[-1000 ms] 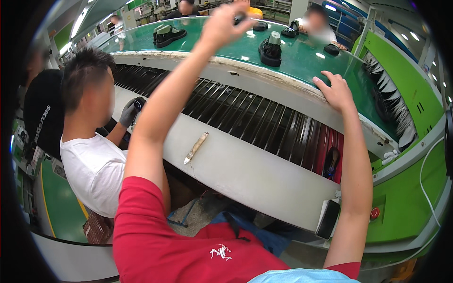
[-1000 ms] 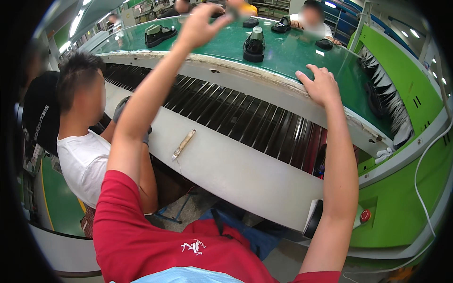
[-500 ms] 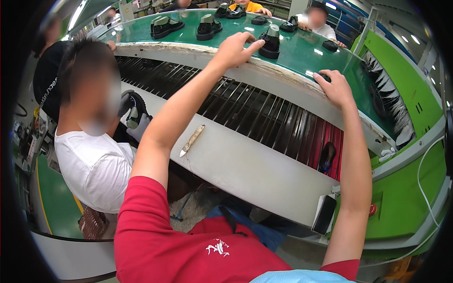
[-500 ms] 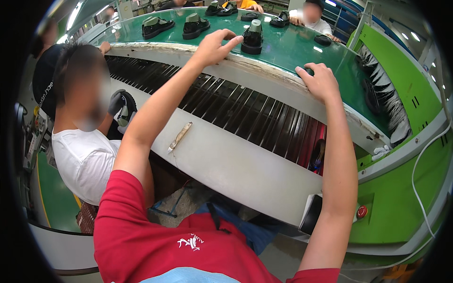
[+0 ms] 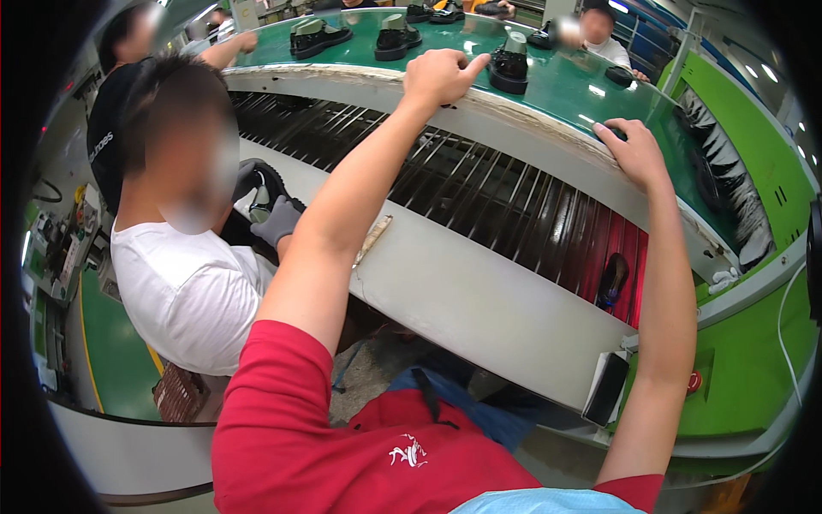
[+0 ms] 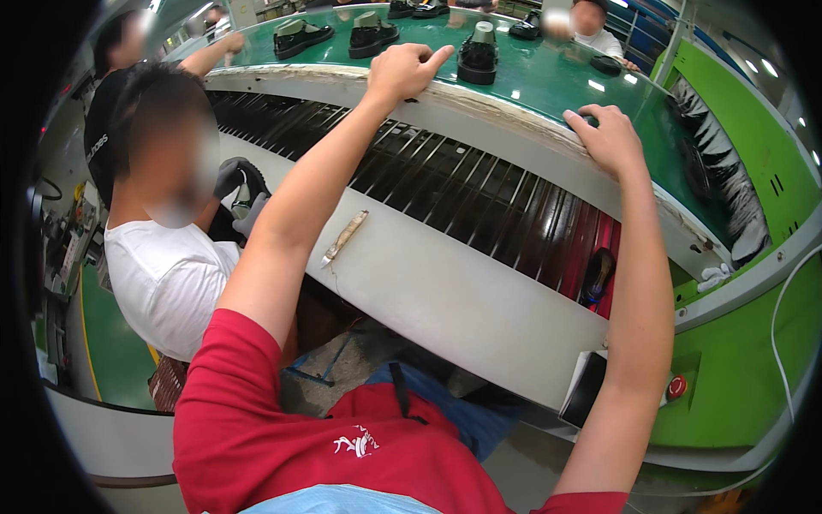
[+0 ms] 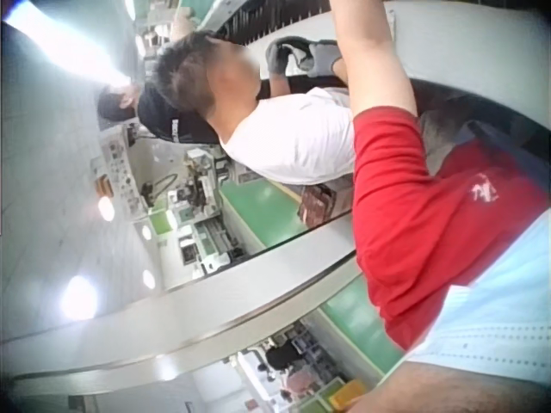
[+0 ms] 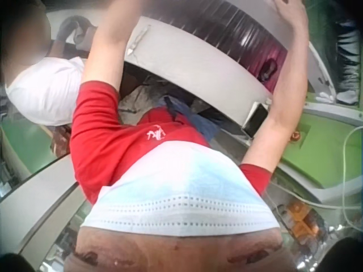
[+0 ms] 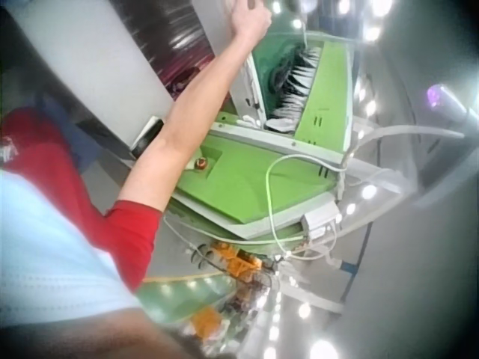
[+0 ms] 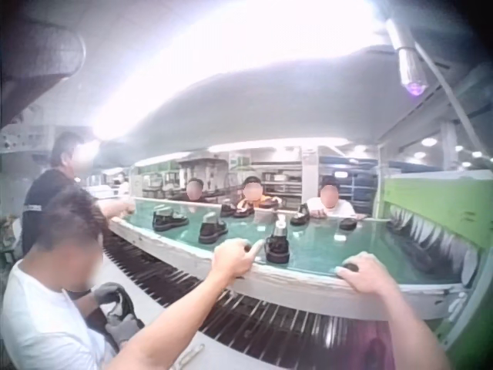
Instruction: Inspecting and assembling shoes on a production line.
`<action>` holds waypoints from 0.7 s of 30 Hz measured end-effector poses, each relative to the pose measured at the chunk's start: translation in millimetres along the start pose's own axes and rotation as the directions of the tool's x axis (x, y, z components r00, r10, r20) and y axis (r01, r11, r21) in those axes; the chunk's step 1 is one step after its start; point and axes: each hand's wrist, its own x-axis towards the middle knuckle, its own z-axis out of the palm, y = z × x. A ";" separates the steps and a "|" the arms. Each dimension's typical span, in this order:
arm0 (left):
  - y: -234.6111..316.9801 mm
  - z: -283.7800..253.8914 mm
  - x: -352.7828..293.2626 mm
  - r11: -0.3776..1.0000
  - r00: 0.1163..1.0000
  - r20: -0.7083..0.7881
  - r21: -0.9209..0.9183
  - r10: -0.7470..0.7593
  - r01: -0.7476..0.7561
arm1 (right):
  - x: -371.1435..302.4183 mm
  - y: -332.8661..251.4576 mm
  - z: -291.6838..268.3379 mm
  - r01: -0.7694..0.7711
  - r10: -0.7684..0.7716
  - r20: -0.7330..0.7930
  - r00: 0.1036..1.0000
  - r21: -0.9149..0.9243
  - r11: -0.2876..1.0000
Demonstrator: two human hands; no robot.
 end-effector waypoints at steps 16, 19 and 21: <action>6.8 -3.9 0.5 0.999 0.999 -0.002 -0.013 -0.045 0.045 | -2.6 1.8 -0.3 0.021 -0.021 -0.043 0.999 0.007 1.000; 5.8 -1.9 0.5 0.999 0.999 -0.024 -0.014 -0.034 0.034 | -1.0 1.1 0.3 0.031 -0.031 -0.046 0.998 0.001 1.000; 5.0 -0.9 0.2 1.000 0.999 -0.035 -0.015 -0.026 0.025 | -0.5 -0.1 -0.3 0.018 -0.019 -0.047 0.999 -0.023 1.000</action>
